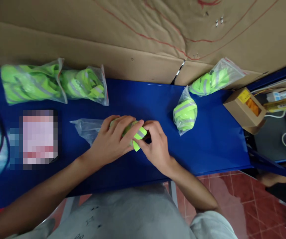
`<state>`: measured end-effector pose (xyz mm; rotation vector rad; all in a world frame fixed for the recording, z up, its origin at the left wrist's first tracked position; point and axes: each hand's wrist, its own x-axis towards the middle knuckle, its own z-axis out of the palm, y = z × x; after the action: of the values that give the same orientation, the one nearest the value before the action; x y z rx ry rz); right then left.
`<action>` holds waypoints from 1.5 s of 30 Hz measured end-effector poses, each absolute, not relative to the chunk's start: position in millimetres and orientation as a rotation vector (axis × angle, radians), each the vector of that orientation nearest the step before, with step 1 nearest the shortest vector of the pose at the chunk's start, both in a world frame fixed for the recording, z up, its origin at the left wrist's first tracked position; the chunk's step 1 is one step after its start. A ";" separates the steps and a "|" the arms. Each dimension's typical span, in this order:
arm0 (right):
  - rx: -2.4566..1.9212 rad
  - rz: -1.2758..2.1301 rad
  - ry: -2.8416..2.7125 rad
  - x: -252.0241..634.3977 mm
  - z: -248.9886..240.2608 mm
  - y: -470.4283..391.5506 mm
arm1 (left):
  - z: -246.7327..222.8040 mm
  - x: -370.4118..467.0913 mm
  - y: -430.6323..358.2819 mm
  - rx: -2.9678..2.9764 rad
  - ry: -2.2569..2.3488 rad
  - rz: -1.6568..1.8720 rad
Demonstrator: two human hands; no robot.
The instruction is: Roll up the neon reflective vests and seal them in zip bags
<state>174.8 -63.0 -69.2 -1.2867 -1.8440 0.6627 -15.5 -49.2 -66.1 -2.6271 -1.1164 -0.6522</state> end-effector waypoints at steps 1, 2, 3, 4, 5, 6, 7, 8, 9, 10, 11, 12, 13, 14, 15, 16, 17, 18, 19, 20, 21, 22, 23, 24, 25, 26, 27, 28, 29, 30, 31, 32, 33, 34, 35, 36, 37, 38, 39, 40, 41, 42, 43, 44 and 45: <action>-1.258 0.659 -1.926 175.5 -65.6 -64.9 | -65.1 -17.3 -48.9 -2.621 -1.105 -0.661; -1.210 0.677 -2.014 176.8 -61.8 -67.0 | -64.1 -19.1 -48.6 -2.620 -1.110 -0.690; -1.146 0.709 -2.096 178.4 -58.2 -69.0 | -62.9 -20.8 -48.7 -2.620 -1.129 -0.727; -1.072 0.745 -2.162 180.0 -55.4 -70.7 | -61.7 -21.8 -49.1 -2.620 -1.151 -0.768; -1.000 0.779 -2.206 181.2 -53.8 -72.1 | -60.4 -22.0 -50.1 -2.621 -1.162 -0.811; -0.946 0.800 -2.221 181.6 -53.7 -73.1 | -59.2 -21.2 -51.7 -2.628 -1.156 -0.842; -0.921 0.806 -2.212 181.2 -55.0 -73.7 | -58.1 -19.4 -53.9 -2.639 -1.145 -0.846; -0.921 0.797 -2.187 179.9 -57.6 -74.0 | -57.2 -16.7 -56.6 -2.655 -1.137 -0.826; -0.939 0.786 -2.157 178.0 -60.6 -73.9 | -56.6 -13.4 -59.7 -2.665 -1.132 -0.801; -0.967 0.777 -2.126 176.0 -63.7 -73.5 | -56.1 -9.8 -63.0 -2.668 -1.139 -0.776; -0.996 0.770 -2.097 174.3 -65.9 -72.7 | -55.6 -6.3 -66.4 -2.668 -1.157 -0.747; -1.015 0.767 -2.078 173.5 -67.0 -71.3 | -55.0 -3.0 -69.6 -2.667 -1.190 -0.720; -1.015 0.775 -2.081 174.0 -66.6 -69.2 | -54.1 -0.2 -72.5 -2.673 -1.239 -0.693; -0.995 0.821 -2.106 175.8 -64.9 -66.6 | -52.9 2.0 -74.9 -2.692 -1.297 -0.659; -0.960 0.919 -2.144 178.7 -62.2 -63.5 | -51.5 3.7 -76.9 -2.719 -1.365 -0.621; -0.915 1.068 -2.179 182.5 -59.1 -60.0 | -49.7 4.8 -78.4 -2.746 -1.440 -0.588; -0.859 1.250 -2.192 186.4 -56.3 -56.5 | -47.9 5.5 -79.3 -2.762 -1.518 -0.573; -0.791 1.441 -2.179 189.9 -54.4 -53.2 | -46.0 5.8 -80.0 -2.770 -1.594 -0.573; -0.720 1.607 -2.146 192.4 -53.6 -50.4 | -44.2 5.8 -80.5 -2.771 -1.664 -0.582; -0.661 1.715 -2.110 193.7 -54.3 -48.3 | -42.5 5.4 -81.1 -2.763 -1.735 -0.598; -0.625 1.762 -2.086 193.7 -56.1 -46.9 | -40.8 4.5 -82.0 -2.765 -1.798 -0.609; -0.609 1.778 -2.075 192.6 -59.0 -46.3 | -39.2 2.8 -83.1 -2.791 -1.841 -0.617; -0.619 1.777 -2.071 190.6 -62.5 -46.3 | -37.7 0.0 -84.4 -2.853 -1.860 -0.634; -0.652 1.769 -2.065 188.1 -66.1 -46.8 | -36.3 -4.1 -85.5 -2.951 -1.857 -0.672; -0.691 1.758 -2.051 185.5 -69.5 -47.6 | -35.2 -9.6 -86.0 -3.080 -1.837 -0.737; -0.720 1.750 -2.036 182.8 -72.4 -48.6 | -34.6 -16.4 -85.8 -3.223 -1.807 -0.828; -0.735 1.741 -2.028 180.2 -74.6 -49.3 | -34.8 -24.2 -84.5 -3.356 -1.783 -0.936; -0.739 1.725 -2.029 177.5 -76.2 -49.7 | -35.9 -32.6 -82.1 -3.456 -1.792 -1.063; -0.742 1.703 -2.031 174.6 -77.4 -49.4 | -38.1 -41.3 -78.9 -3.520 -1.830 -1.184; -0.747 1.674 -2.031 171.6 -78.3 -48.3 | -41.2 -49.6 -75.2 -3.545 -1.895 -1.285; -0.755 1.639 -2.027 168.4 -79.0 -46.6 | -45.1 -57.3 -71.4 -3.548 -1.971 -1.378; -0.769 1.597 -2.015 165.2 -79.8 -44.1 | -49.5 -64.0 -67.9 -3.552 -2.019 -1.423; -0.785 1.552 -1.994 162.4 -80.8 -41.3 | -54.0 -69.6 -65.1 -3.555 -2.053 -1.451; -0.803 1.510 -1.970 160.3 -81.8 -38.5 | -58.3 -74.1 -63.3 -3.553 -2.076 -1.483; -0.817 1.479 -1.947 159.3 -82.9 -36.2 | -62.3 -77.5 -62.4 -3.550 -2.087 -1.509; -0.830 1.460 -1.926 159.3 -83.8 -34.8 | -65.8 -79.9 -62.3 -3.540 -2.098 -1.554; -0.842 1.454 -1.909 160.4 -84.4 -34.6 | -68.6 -81.5 -62.9 -3.528 -2.106 -1.609; -0.857 1.463 -1.896 162.4 -84.5 -35.6 | -70.9 -82.4 -63.8 -3.513 -2.115 -1.666; -0.872 1.483 -1.887 164.9 -84.2 -37.6 | -72.7 -82.9 -64.8 -3.489 -2.129 -1.726; -0.888 1.506 -1.878 167.4 -83.4 -40.3 | -74.0 -82.9 -65.5 -3.459 -2.152 -1.785; -0.907 1.528 -1.870 169.6 -82.6 -43.1 | -75.2 -82.6 -65.9 -3.421 -2.183 -1.841; -0.929 1.545 -1.862 171.3 -82.1 -45.6 | -76.1 -82.1 -65.9 -3.377 -2.221 -1.896; -0.951 1.557 -1.852 172.5 -82.1 -47.6 | -77.0 -81.5 -65.7 -3.333 -2.261 -1.952; -0.973 1.563 -1.841 173.0 -82.9 -48.8 | -77.7 -81.0 -65.3 -3.290 -2.298 -2.012; -0.994 1.564 -1.827 173.0 -84.5 -49.2 | -78.2 -80.6 -64.8 -3.249 -2.331 -2.080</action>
<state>173.0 -49.2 -84.5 -0.9938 -1.8268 1.5637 -80.6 -64.8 -78.2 -3.2493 -2.3311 -2.0804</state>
